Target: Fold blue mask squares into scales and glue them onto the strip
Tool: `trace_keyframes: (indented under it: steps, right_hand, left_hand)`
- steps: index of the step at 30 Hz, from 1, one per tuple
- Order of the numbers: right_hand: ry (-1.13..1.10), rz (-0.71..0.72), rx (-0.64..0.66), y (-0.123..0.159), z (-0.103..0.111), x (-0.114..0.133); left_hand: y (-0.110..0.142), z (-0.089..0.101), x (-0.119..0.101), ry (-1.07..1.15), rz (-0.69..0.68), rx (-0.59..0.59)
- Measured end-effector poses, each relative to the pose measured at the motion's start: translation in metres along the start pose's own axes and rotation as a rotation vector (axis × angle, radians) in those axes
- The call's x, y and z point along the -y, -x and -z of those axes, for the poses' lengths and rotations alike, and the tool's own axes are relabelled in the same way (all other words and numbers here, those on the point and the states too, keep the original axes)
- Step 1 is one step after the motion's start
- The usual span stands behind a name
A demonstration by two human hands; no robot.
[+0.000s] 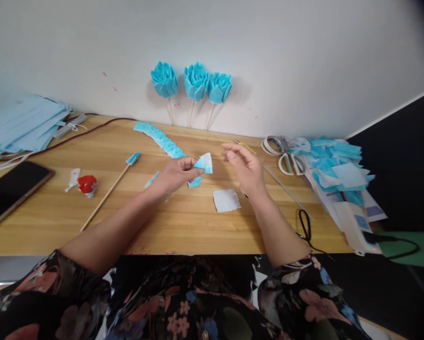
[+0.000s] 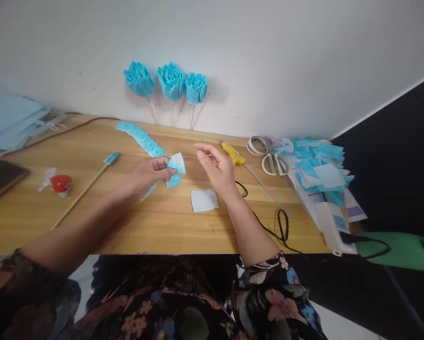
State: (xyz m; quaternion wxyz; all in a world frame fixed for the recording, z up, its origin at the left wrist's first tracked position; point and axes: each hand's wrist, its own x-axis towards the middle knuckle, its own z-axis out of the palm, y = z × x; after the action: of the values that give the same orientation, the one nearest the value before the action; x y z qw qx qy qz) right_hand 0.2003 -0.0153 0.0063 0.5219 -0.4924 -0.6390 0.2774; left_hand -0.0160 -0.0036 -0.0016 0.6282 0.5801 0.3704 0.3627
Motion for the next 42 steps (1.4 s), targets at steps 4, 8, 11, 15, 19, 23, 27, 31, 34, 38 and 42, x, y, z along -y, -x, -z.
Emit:
trace_keyframes:
  steps: [4, 8, 11, 15, 19, 23, 27, 31, 34, 38, 42]
  right_hand:
    - [-0.042, 0.048, 0.170, 0.006, -0.011, 0.004]
    - [0.028, 0.055, 0.225, 0.009, -0.015, 0.009]
    - [0.096, 0.042, 0.217, 0.010, -0.017, 0.016]
    - [0.039, -0.013, 0.191, 0.010, -0.018, 0.016]
    - [-0.082, -0.097, 0.184, 0.009, -0.018, 0.007]
    - [-0.138, -0.109, 0.169, 0.008, -0.019, 0.005]
    - [-0.122, -0.115, 0.182, 0.009, -0.019, 0.006]
    - [-0.102, -0.073, 0.193, 0.009, -0.018, 0.004]
    - [-0.045, -0.002, 0.207, 0.008, -0.015, 0.006]
    - [0.099, 0.151, 0.244, 0.008, -0.011, 0.013]
    - [0.089, 0.095, 0.187, 0.009, -0.008, 0.011]
  left_hand:
    - [0.000, 0.000, 0.004, -0.115, -0.021, 0.013]
    - [0.003, -0.003, 0.003, -0.229, -0.055, -0.011]
    - [0.004, -0.004, 0.002, -0.275, -0.065, -0.014]
    - [0.003, -0.003, 0.002, -0.255, -0.055, 0.006]
    - [0.004, -0.004, -0.002, -0.181, -0.066, 0.053]
    - [0.007, -0.005, -0.009, -0.142, -0.063, 0.044]
    - [0.009, -0.005, -0.012, -0.121, -0.046, 0.015]
    - [0.008, -0.004, -0.008, -0.116, -0.036, -0.008]
    - [0.006, -0.003, -0.005, -0.120, -0.023, -0.038]
    - [0.005, -0.003, -0.004, -0.115, -0.005, -0.081]
    - [0.005, -0.003, -0.007, -0.057, 0.000, -0.098]
